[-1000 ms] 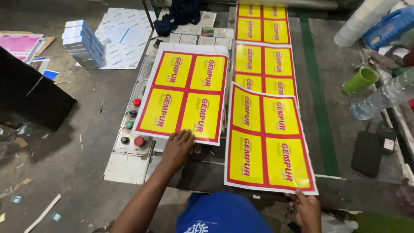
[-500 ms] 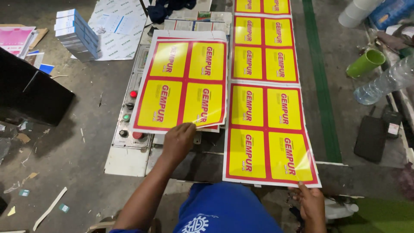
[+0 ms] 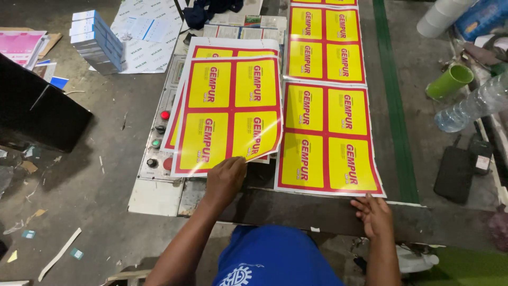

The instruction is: Organizing and stacking printed sheets on a finishing machine in a print shop.

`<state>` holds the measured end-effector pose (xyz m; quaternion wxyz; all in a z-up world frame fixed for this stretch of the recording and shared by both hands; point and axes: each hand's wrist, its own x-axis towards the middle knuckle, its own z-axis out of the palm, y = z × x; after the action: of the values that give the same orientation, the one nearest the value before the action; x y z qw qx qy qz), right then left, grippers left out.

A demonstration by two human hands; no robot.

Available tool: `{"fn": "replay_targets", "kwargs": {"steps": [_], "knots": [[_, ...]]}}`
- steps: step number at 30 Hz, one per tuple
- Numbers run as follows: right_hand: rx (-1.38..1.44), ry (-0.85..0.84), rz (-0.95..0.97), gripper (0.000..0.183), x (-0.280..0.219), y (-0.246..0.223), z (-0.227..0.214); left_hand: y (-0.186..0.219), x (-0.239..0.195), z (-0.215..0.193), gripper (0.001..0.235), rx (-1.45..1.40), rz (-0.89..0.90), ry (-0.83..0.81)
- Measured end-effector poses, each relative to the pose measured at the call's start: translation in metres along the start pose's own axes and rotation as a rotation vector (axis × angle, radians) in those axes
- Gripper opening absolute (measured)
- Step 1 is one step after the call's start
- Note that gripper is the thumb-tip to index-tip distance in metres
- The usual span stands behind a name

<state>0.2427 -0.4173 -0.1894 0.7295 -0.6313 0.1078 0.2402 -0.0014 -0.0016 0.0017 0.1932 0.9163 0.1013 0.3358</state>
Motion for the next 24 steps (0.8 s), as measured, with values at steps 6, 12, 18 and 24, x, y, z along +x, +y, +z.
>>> {"fn": "replay_targets", "kwargs": {"steps": [6, 12, 18, 24], "knots": [[-0.081, 0.052, 0.038, 0.048, -0.026, 0.011, 0.016, 0.014, -0.011, 0.008, 0.019, -0.089, 0.06, 0.001], [-0.199, -0.335, 0.052, 0.048, -0.058, 0.008, 0.112, 0.05, -0.021, 0.055, 0.024, -0.153, 0.183, -0.188], [-0.023, -0.481, 0.058, 0.036, -0.053, 0.027, 0.146, 0.075, -0.019, 0.077, 0.028, -0.104, 0.285, -0.229], [-0.04, -0.192, -0.065, 0.032, -0.067, 0.002, 0.111, 0.018, -0.005, 0.062, 0.031, -0.114, 0.22, -0.22]]}}
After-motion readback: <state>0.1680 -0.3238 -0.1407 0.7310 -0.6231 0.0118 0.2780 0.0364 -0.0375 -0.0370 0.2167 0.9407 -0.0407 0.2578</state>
